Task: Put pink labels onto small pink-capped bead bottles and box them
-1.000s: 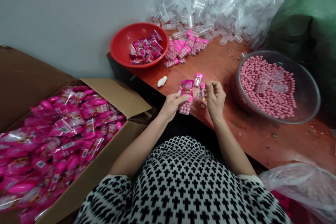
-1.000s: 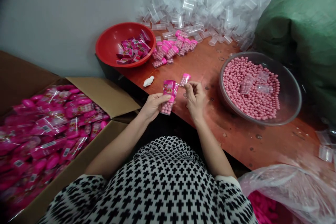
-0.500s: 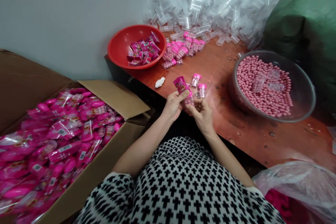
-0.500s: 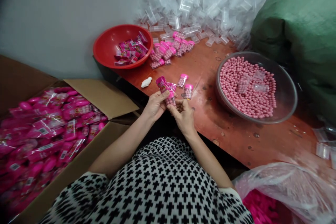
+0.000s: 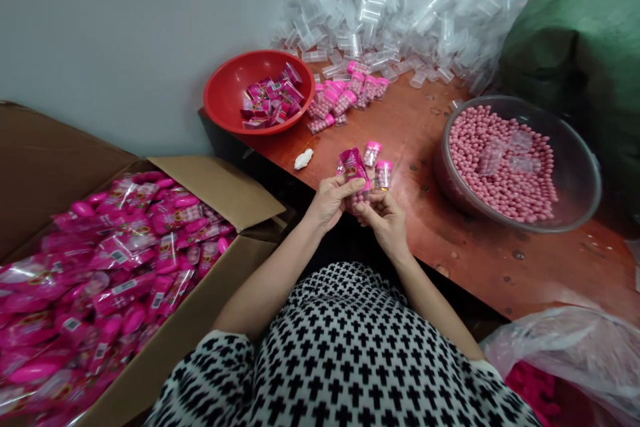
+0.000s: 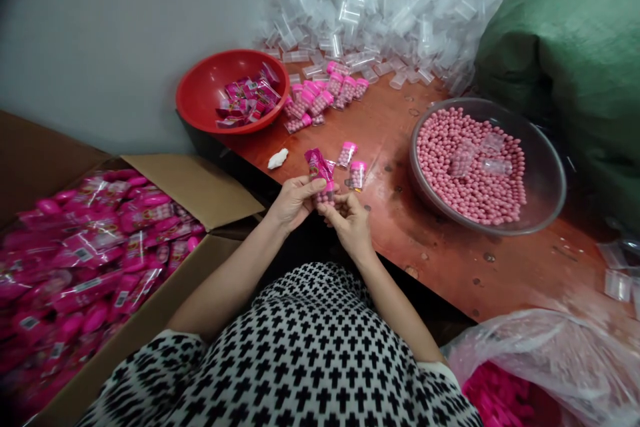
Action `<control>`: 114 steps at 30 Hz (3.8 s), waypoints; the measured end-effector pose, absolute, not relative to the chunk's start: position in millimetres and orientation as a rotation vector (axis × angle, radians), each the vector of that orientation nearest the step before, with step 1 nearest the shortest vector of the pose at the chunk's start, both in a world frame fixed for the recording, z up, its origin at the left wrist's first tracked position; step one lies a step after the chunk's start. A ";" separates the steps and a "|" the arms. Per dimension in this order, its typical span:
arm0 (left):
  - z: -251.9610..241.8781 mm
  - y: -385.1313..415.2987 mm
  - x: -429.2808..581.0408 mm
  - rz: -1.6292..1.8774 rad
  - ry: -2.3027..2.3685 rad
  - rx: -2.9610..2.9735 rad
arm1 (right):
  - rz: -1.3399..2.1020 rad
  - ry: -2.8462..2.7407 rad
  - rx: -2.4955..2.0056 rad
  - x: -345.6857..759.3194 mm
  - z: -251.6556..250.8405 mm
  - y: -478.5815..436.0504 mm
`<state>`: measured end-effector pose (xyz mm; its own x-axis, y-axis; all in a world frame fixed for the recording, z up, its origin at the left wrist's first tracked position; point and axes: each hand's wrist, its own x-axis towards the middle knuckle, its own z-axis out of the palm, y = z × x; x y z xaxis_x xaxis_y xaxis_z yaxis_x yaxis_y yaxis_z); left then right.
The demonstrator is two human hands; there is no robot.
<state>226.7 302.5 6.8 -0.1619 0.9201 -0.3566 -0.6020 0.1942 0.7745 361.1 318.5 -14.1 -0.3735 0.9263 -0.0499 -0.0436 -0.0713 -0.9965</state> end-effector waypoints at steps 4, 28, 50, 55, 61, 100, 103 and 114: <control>7.8 296.9 227.8 1.306 1.093 0.478 | 1.302 -1.552 -1.018 373.7 8.0 349.7; 2.1 300.4 234.5 1.552 1.162 0.369 | 1.150 -1.737 -0.997 368.6 4.8 341.9; 11.1 308.1 237.7 1.488 1.091 0.319 | 1.608 -1.165 -0.881 354.5 -19.9 315.6; 12.1 311.0 231.0 1.388 1.121 0.449 | 1.602 -1.089 -0.910 353.2 -17.9 316.0; 10.0 306.8 237.7 1.441 1.158 0.461 | 1.467 -1.152 -0.916 353.4 -23.4 314.0; -0.7 302.6 242.7 1.536 1.565 0.870 | 1.923 -0.886 -0.918 362.8 -13.9 321.0; 1.0 302.5 239.8 1.503 1.616 0.978 | 1.942 -0.879 -0.919 363.2 -11.4 321.4; 8.1 301.8 242.0 1.499 1.787 1.199 | 1.940 -0.871 -0.949 360.5 -11.8 320.5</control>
<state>242.0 301.8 8.1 -0.4777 0.8655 0.1505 0.2986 -0.0012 0.9544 360.5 320.5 -11.8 -0.4072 0.8620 -0.3017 -0.3476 -0.4518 -0.8216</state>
